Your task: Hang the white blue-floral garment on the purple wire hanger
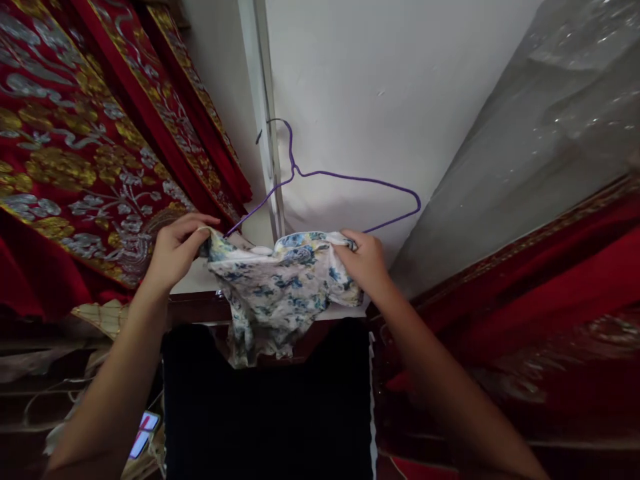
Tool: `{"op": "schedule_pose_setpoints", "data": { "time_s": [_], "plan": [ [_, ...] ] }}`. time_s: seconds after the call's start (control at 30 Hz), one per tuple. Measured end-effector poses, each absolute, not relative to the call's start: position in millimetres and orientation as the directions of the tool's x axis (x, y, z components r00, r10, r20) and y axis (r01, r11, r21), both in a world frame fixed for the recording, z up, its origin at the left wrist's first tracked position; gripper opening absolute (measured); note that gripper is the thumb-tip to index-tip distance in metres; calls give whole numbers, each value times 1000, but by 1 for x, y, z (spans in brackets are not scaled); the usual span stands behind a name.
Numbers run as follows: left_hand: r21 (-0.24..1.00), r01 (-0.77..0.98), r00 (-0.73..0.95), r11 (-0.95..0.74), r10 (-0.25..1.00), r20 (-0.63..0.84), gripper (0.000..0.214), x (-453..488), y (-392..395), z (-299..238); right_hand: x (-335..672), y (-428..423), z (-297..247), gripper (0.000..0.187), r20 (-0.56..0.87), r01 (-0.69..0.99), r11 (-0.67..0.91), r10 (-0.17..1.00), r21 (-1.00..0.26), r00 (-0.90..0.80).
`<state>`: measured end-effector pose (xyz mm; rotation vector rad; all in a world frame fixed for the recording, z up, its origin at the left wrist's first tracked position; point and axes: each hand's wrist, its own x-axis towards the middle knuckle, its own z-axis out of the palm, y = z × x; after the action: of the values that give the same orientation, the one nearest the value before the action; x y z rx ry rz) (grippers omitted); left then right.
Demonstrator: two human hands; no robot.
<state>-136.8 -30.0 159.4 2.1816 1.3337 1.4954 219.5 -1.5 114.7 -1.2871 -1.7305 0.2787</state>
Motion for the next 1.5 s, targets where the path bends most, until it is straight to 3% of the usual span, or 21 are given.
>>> {"op": "schedule_pose_setpoints", "data": {
  "time_s": [0.13,0.27,0.4,0.57,0.7,0.77,0.83,0.9,1.0,1.13,1.33,1.4,1.5],
  "plan": [
    [773,397,113,-495,862,494,23,-160,-56,133,221,2,117,21,560,657,427,828,-621,-8],
    [951,24,127,-310,944,304,17,-160,-70,98,211,4,117,23,544,662,415,839,-624,-14],
    [964,-257,408,71,912,41,12,-133,-76,65,201,2,115,24,527,660,421,849,-623,-44],
    [945,-137,688,297,715,-125,17,-97,-79,37,201,-1,117,25,500,677,406,864,-613,-66],
    [972,105,680,210,698,-224,28,-100,-77,50,213,-1,123,25,516,711,401,854,-577,-62],
    [973,225,578,56,796,-180,25,-112,-75,66,219,1,127,24,528,728,400,847,-556,-62],
    [929,341,409,-146,912,-7,22,-126,-72,84,223,1,130,25,529,743,397,846,-539,-68],
    [794,517,238,-318,945,224,25,-138,-69,102,223,0,134,26,528,743,396,846,-540,-67],
    [558,721,112,-410,864,490,22,-145,-62,126,220,-2,134,27,537,716,409,842,-566,-56],
    [444,749,47,-492,708,704,23,-126,-45,154,212,-6,125,24,527,653,423,849,-628,-43],
    [467,597,210,-653,689,694,40,-83,-14,178,196,-27,116,21,476,514,504,857,-694,-197],
    [490,583,217,-648,705,675,40,-84,-7,181,202,-35,120,42,524,508,518,839,-688,-145],
    [503,606,174,-617,719,673,35,-98,1,187,226,-35,133,88,637,525,502,764,-687,104]
  ]
}}
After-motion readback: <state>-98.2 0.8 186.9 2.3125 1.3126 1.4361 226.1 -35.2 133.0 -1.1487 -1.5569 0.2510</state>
